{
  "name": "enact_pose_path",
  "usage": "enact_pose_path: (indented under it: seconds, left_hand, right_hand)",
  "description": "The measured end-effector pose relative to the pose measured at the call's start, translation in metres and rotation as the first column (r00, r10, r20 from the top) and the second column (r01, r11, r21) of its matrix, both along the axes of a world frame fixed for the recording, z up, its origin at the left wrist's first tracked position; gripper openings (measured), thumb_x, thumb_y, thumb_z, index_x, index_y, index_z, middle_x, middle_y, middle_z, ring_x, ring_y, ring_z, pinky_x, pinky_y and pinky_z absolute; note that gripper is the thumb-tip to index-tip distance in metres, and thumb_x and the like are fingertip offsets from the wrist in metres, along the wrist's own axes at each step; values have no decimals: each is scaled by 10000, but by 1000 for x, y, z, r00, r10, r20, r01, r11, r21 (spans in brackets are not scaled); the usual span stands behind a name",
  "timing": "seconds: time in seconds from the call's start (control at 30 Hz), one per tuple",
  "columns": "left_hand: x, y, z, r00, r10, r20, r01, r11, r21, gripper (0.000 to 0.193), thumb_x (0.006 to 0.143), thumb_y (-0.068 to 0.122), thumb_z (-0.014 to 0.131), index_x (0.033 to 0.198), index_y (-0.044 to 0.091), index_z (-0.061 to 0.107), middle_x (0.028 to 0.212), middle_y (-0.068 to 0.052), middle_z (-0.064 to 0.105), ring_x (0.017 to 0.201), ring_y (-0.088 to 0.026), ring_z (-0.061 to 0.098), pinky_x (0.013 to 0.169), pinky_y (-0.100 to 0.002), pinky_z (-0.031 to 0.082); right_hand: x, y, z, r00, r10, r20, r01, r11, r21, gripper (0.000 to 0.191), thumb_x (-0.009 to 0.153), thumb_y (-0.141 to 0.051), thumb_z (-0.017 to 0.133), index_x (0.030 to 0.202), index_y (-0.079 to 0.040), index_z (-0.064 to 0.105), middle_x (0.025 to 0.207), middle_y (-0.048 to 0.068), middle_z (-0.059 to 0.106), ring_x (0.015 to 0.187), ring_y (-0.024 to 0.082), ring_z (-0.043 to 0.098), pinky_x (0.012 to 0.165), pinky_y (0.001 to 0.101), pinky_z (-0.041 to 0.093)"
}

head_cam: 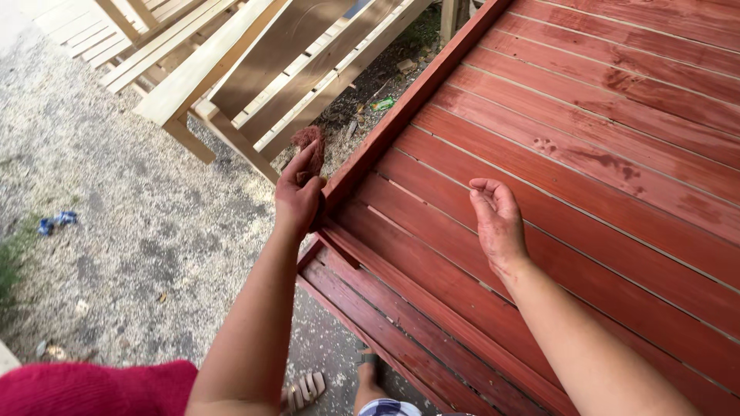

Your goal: The person wipes a reddish-brown wooden bench with a cloth, cleaning the slats and frame. They dip the cloth into a bucket of liquid and continue wiping different sections of the bench surface and edges.

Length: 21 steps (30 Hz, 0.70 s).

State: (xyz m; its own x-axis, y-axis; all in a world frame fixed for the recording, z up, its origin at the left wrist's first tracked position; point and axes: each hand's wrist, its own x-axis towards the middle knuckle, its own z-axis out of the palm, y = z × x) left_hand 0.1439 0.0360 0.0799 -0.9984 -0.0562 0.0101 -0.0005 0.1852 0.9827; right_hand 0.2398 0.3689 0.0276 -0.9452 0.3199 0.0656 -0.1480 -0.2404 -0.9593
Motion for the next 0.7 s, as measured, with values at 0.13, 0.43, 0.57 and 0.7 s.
enact_pose_path:
  seconds: [0.13,0.43,0.57,0.7]
  left_hand:
    - [-31,-12,-15,876,-437,-204,268,793,-547,540,877,81,655,1409,154,602,1350,-137,606,1240,-331,607,1064,-421,494]
    - [-105,11,-36,778,-625,67,441,467,-766,626,918,277,635,1518,268,458,1654,-104,292,1391,-418,415,1048,-521,451]
    - [-171,72,-50,781,-621,-66,351,525,-776,690,880,277,692,1528,269,455,1619,-127,343,1335,-448,478,1053,-515,478]
    - [-251,132,-72,761,-636,-129,350,569,-744,706,874,214,671,1538,272,437,1651,-113,354,1224,-457,573,1016,-513,516]
  right_hand:
    - [-39,-35,-7,997,-71,41,69,996,49,253,1002,-167,621,1233,-74,575,1223,-5,602,1172,67,565,1036,242,441]
    - [-133,-94,-22,967,-155,203,160,987,-6,322,1012,-192,614,1315,-102,552,1270,41,592,1181,101,494,1042,283,386]
    - [-144,-89,-32,957,-228,178,232,973,-4,328,1006,-176,610,1319,-98,547,1300,43,609,1247,108,518,1090,278,388]
    - [-128,-79,-36,925,-329,192,340,940,-28,307,1024,-137,602,1321,-75,554,1342,32,565,1283,126,514,1125,293,390]
